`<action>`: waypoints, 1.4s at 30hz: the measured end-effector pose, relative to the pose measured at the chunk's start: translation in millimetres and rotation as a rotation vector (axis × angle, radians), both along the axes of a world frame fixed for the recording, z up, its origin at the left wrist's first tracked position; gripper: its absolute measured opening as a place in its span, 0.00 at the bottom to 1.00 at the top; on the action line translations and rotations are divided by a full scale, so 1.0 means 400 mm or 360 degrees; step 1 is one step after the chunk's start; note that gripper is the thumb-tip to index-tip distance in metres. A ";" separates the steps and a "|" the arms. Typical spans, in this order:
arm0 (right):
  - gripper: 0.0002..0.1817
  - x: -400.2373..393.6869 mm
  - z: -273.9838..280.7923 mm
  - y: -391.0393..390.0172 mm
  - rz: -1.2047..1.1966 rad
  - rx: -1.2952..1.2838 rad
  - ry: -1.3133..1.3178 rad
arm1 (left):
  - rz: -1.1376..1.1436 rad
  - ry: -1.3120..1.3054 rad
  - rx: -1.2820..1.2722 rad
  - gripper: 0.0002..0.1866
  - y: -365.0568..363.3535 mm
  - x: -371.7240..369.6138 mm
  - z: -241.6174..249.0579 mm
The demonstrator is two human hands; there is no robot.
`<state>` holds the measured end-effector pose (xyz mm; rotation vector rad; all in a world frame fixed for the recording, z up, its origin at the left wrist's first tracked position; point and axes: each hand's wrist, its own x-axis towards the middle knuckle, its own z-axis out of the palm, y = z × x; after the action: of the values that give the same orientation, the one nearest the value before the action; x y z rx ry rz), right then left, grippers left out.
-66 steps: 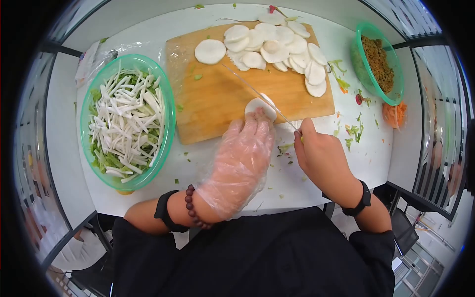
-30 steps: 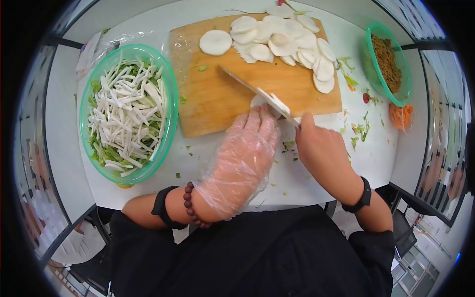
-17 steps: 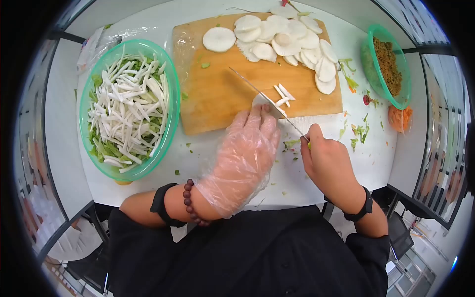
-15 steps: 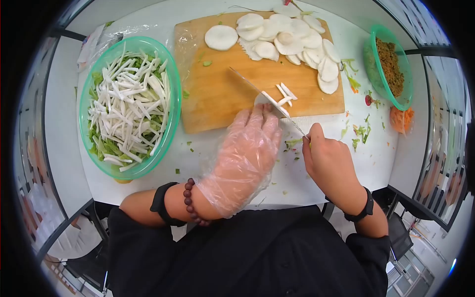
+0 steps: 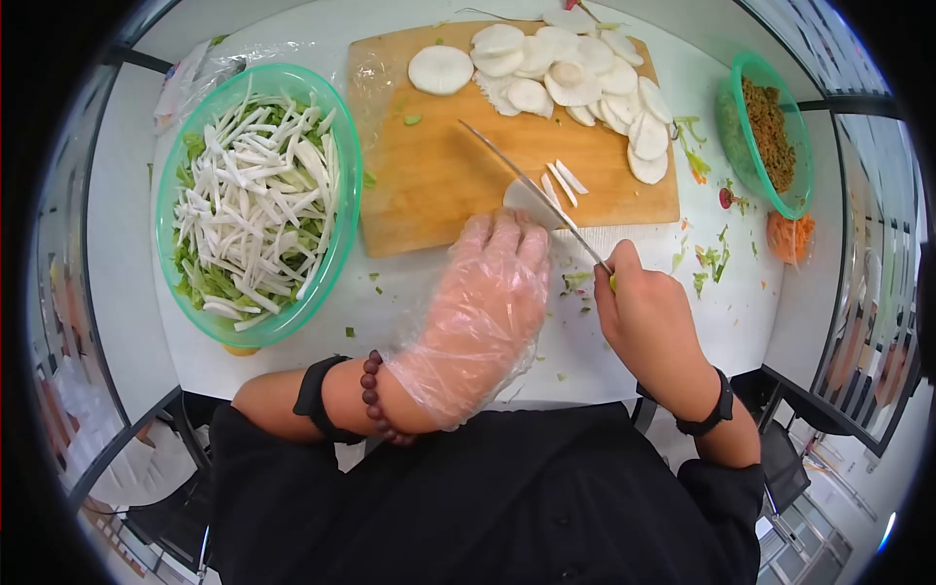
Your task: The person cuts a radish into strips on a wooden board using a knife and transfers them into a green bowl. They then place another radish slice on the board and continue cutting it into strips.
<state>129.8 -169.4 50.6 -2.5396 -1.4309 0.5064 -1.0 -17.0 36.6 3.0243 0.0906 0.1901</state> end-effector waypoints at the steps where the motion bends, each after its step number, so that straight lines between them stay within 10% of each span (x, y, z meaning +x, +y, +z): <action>1: 0.11 -0.002 0.001 -0.003 0.0007 0.0021 -0.0013 | 0.0002 0.0001 -0.0015 0.19 -0.001 -0.001 -0.001; 27: 0.12 -0.020 0.000 0.002 -0.0016 -0.0092 0.0006 | 0.0005 0.0085 -0.0078 0.18 -0.003 -0.008 0.005; 42: 0.11 0.000 0.018 0.016 -0.0113 0.0060 0.0143 | 0.0103 0.0447 0.0168 0.39 -0.035 -0.026 -0.005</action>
<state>129.8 -162.9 57.8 -2.4944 -1.3022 0.5682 -11.4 -31.0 34.5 3.1344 0.2083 -0.2330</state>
